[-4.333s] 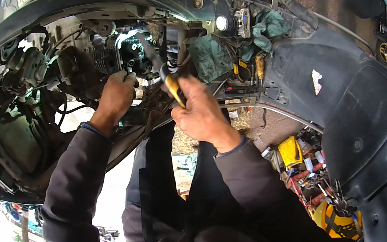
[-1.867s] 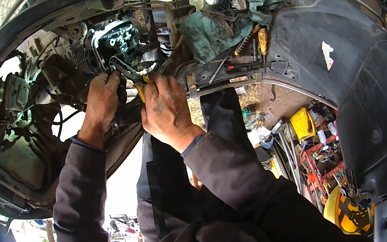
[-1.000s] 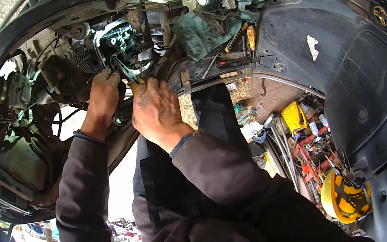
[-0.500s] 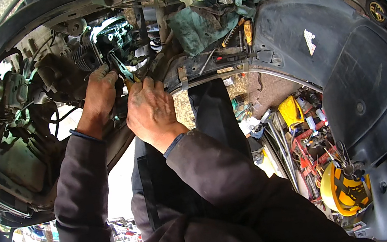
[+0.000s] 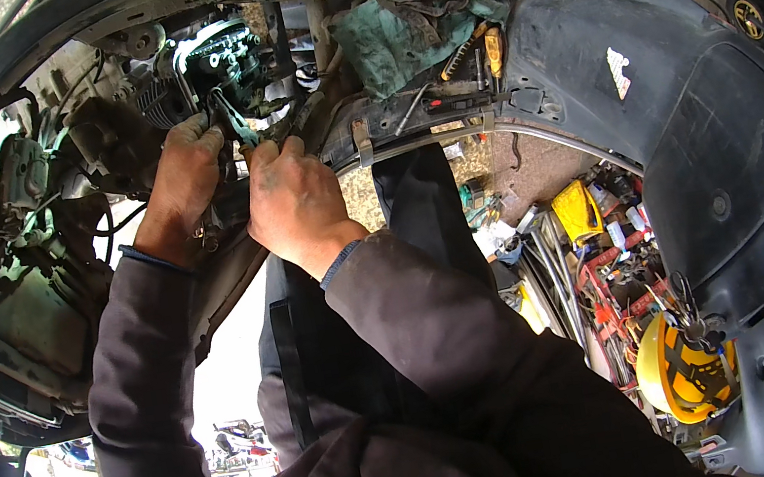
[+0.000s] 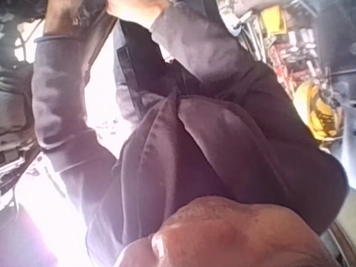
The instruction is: The person works under the hood of a car, using a yellow-handled screwdriver and a wrench to adjust and tighten components within the engine bay. The hands repeatedly reach into the engine compartment, manipulate fasteners, and reposition tools while a headlamp illuminates the workspace.
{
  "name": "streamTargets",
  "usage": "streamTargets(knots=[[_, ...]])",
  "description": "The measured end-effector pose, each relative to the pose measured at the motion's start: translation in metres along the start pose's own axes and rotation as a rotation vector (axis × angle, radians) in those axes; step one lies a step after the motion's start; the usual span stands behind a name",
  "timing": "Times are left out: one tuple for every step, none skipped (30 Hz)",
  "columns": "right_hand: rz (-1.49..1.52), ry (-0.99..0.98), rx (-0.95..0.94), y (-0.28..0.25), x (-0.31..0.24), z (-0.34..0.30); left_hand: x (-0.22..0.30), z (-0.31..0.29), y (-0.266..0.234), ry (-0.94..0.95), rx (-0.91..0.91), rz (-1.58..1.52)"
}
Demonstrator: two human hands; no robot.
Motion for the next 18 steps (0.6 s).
streamTargets(knots=[[0.011, -0.003, 0.010, -0.001, 0.000, 0.000, 0.001, 0.001, 0.000, 0.009, -0.004, -0.008], [0.004, 0.007, -0.013, 0.000, 0.001, -0.001, 0.002, 0.001, 0.002, 0.013, -0.012, -0.018], [0.007, 0.005, -0.013, -0.001, 0.000, -0.001, 0.002, 0.001, 0.003, 0.020, -0.018, -0.026], [0.016, -0.007, -0.004, -0.002, -0.001, -0.002, 0.002, 0.002, 0.002, 0.033, 0.002, 0.006], [0.009, 0.001, -0.008, -0.002, -0.001, -0.001, 0.002, 0.002, 0.001, 0.046, 0.021, 0.038], [0.006, 0.008, -0.010, -0.002, -0.002, -0.002, 0.000, 0.001, 0.001, 0.044, 0.033, 0.077], [0.002, 0.015, -0.014, -0.003, -0.002, -0.003, -0.002, 0.000, 0.002, 0.034, 0.024, 0.071], [-0.021, 0.011, -0.018, -0.003, -0.003, -0.004, -0.004, 0.000, 0.002, 0.017, 0.013, 0.076], [-0.044, 0.006, -0.017, -0.004, -0.004, -0.004, -0.003, 0.001, 0.002, 0.038, 0.016, 0.084], [-0.077, 0.003, -0.017, -0.005, -0.005, -0.004, -0.004, 0.001, 0.002, 0.035, 0.009, 0.057], [-0.087, 0.004, -0.026, -0.006, -0.006, -0.005, -0.003, 0.002, 0.001, 0.064, 0.013, 0.031], [-0.105, 0.006, -0.035, -0.006, -0.006, -0.005, -0.002, 0.003, 0.001, 0.067, 0.006, 0.043], [-0.118, -0.004, -0.029, -0.007, -0.007, -0.005, -0.004, 0.003, 0.001, 0.019, 0.021, -0.055], [-0.119, 0.007, -0.054, -0.006, -0.007, -0.006, -0.008, 0.002, 0.000, -0.055, 0.024, -0.112], [-0.112, 0.010, -0.065, -0.006, -0.007, -0.007, -0.012, 0.000, 0.000, -0.131, 0.024, -0.167], [-0.112, 0.015, -0.085, -0.005, -0.007, -0.008, -0.008, 0.001, 0.000, -0.099, 0.030, -0.127], [-0.081, 0.018, -0.061, -0.006, -0.007, -0.008, -0.004, 0.003, 0.001, -0.066, 0.040, -0.089], [-0.056, 0.023, -0.048, -0.006, -0.006, -0.009, -0.001, 0.003, 0.001, -0.042, 0.040, -0.040]])
Point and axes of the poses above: each hand's wrist, its own z-axis towards the middle knuckle, its own y-axis out of the palm, x = y × z, the point moved 7 cm from there along z, towards the middle knuckle, and after that the axes turned 12 degrees about y, right-handed, at the moved point
